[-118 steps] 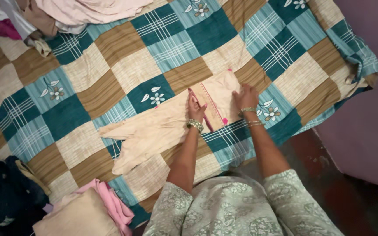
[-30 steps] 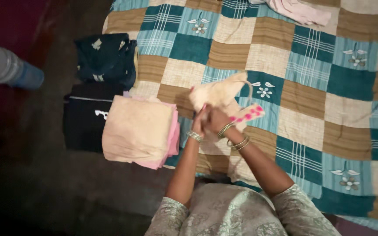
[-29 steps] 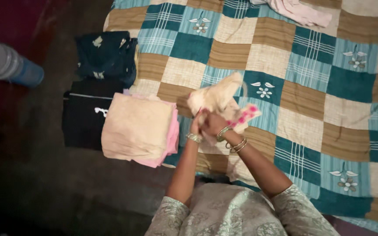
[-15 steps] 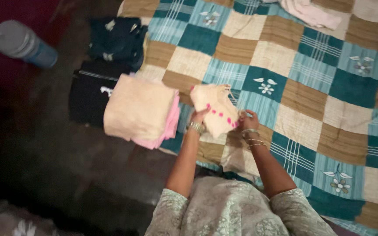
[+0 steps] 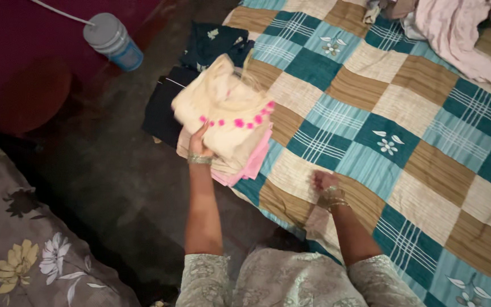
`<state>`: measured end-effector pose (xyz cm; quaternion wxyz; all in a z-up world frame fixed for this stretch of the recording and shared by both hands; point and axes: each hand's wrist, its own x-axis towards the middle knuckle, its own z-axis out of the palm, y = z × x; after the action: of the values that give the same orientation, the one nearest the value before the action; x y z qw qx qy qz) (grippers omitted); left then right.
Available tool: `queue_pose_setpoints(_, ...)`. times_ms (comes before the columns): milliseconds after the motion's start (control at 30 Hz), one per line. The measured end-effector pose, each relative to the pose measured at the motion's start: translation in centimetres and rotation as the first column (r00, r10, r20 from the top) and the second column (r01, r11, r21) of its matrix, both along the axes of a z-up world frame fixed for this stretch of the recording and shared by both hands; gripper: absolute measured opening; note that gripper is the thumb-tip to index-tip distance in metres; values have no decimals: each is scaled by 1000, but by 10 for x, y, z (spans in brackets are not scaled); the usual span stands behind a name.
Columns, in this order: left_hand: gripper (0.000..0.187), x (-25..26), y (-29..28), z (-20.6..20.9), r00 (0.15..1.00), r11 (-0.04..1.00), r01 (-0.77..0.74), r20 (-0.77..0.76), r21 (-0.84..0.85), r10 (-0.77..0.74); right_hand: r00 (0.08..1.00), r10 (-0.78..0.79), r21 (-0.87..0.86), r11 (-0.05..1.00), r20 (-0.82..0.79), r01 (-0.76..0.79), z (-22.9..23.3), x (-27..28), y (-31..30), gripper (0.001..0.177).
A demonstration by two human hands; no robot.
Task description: The person folds clothes by hand on a bed, including a pair of leggings, several shirts, and a pink shirt, before stacking them into a pile.
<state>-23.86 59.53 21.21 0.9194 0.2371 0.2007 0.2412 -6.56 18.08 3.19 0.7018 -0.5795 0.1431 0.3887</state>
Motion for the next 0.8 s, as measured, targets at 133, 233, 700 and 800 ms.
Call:
queue_pose_setpoints(133,53,-35,13,-45,973,998,-54,-224,40,62,1000,4,1,1000,-5,-4,34,-18,-18,31)
queue_pose_setpoints(233,70,-49,20,-57,745,926,39,-629,375,223,994,72,-67,995,-77,-77,64,-15,-24,29)
queue_pose_setpoints(700,95,82,-53,-51,196,77,869,-483,489,853,951,83,-432,900,299,57,62,24,-33,27)
queue_pose_setpoints(800,93,103,-51,-51,84,150,930,-590,336,803,915,39,-560,801,401,212,67,52,-59,28)
